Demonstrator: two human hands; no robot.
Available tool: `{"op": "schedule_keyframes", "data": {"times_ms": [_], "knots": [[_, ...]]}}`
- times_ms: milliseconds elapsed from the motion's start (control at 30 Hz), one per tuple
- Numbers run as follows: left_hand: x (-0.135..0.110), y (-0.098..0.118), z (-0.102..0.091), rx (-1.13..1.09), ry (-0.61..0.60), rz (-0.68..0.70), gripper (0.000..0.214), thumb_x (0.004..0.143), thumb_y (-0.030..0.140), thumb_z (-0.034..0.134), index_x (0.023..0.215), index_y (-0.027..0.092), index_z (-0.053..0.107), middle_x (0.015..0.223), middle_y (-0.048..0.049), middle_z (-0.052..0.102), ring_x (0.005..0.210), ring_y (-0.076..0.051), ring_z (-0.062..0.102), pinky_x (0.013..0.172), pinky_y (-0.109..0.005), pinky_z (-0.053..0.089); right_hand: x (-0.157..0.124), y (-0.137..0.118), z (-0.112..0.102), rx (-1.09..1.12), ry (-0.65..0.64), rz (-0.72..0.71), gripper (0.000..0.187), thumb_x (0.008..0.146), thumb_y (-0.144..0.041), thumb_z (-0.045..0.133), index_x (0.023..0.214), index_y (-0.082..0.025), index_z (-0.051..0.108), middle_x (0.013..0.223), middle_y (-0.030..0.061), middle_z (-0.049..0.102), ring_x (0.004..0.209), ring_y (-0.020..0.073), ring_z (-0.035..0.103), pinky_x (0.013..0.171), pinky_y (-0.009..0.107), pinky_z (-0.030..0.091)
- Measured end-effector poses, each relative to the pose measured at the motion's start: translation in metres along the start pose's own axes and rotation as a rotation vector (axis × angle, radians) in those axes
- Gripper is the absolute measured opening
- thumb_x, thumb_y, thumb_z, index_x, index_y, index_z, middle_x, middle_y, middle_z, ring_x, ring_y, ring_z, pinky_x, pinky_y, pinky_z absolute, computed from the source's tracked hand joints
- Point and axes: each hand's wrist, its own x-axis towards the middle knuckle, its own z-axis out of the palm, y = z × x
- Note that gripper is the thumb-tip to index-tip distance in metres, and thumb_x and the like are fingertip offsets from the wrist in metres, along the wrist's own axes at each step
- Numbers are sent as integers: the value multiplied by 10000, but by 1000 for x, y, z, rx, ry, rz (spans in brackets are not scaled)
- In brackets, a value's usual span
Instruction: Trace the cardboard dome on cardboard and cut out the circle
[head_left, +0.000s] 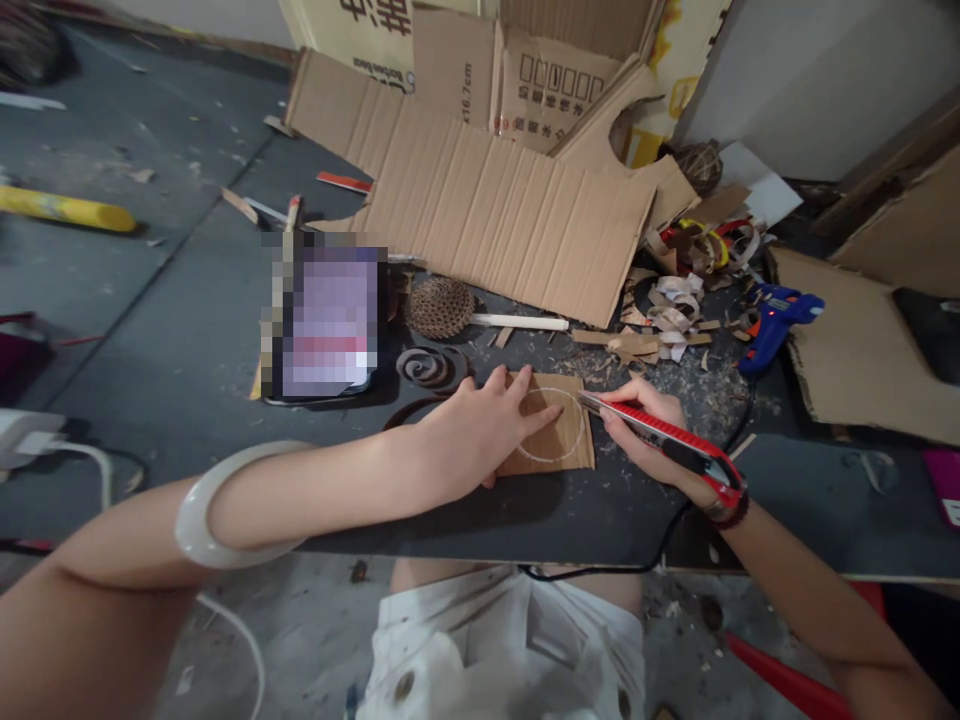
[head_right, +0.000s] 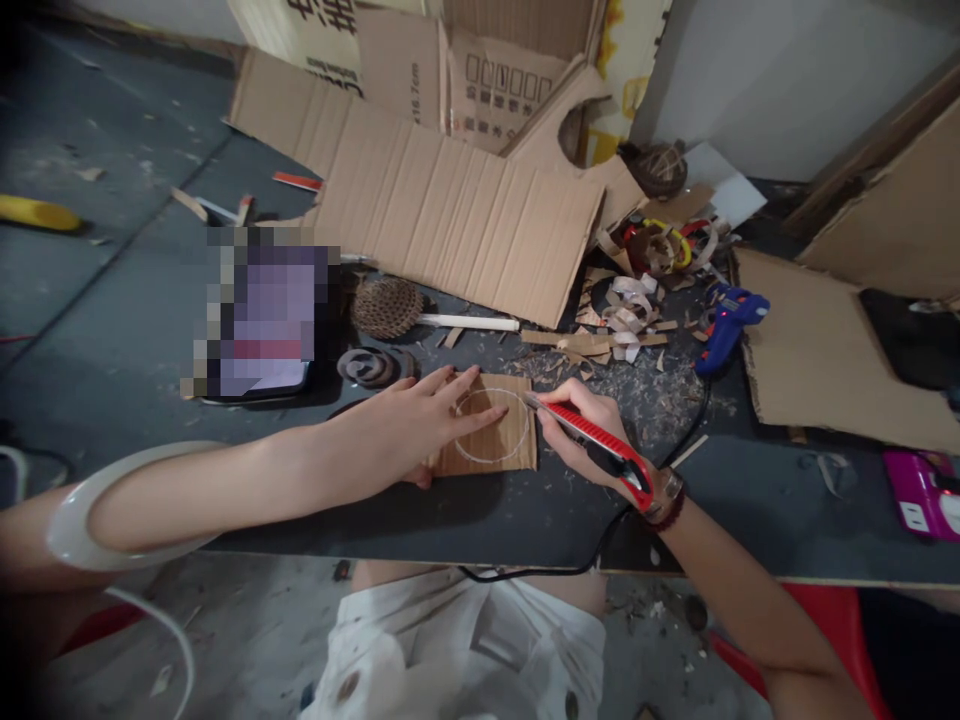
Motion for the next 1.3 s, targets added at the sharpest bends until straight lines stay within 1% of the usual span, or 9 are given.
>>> {"op": "schedule_keyframes", "data": {"times_ms": [133,333,500,600,800,967,1133,1300], "knots": [[-1,1,-3,14,-15,3,1102,631,317,868,1521,315,219,1571,-273,200,1372,-434,373,944,-525,482,1,-3,-3,18,19,18,46,854,-256,578,846,-218,602,696,-7,677,571,117,598,547,229,448],[0,0,-5,14,-35,7,1091,652,311,856,1525,314,202,1575,-267,193,1382,-436,355,944,-521,480,-1,0,-3,27,35,19,33,850,-247,580,844,-220,598,687,-15,658,578,117,594,554,234,449],[-1,0,-4,19,-17,3,1108,629,318,870,1521,324,213,1579,-255,198,1368,-428,379,939,-502,485,-1,-3,-3,15,33,17,37,858,-253,574,843,-224,591,689,-11,664,585,122,604,555,237,455],[-1,0,-4,18,-6,10,1096,636,314,866,1521,312,221,1574,-265,201,1359,-429,390,930,-491,491,-2,-6,-1,-20,39,17,36,862,-253,567,844,-231,589,690,-11,668,589,127,611,561,240,460],[-1,1,-7,23,-42,2,1075,658,304,852,1523,308,214,1576,-275,172,1382,-437,356,947,-517,479,-6,-5,5,-79,65,-11,16,861,-248,575,865,-245,590,701,-16,670,585,124,610,559,232,455],[-2,1,-9,17,-43,-2,1085,657,305,853,1524,316,203,1578,-265,178,1389,-426,352,941,-493,486,-6,-10,4,-8,50,79,33,878,-265,550,857,-243,565,698,-6,671,570,138,607,544,247,464],[-1,0,-7,24,-35,2,1092,649,307,858,1523,322,203,1581,-248,189,1385,-410,365,947,-481,484,-8,-10,4,70,82,150,76,875,-304,570,848,-233,564,632,-8,631,510,135,582,484,250,439],[-1,-1,-2,23,6,9,1126,619,314,875,1524,316,205,1569,-269,210,1363,-430,386,924,-483,497,-11,-4,5,112,95,164,82,870,-301,576,852,-221,573,606,-28,611,499,117,582,482,228,434]]}}
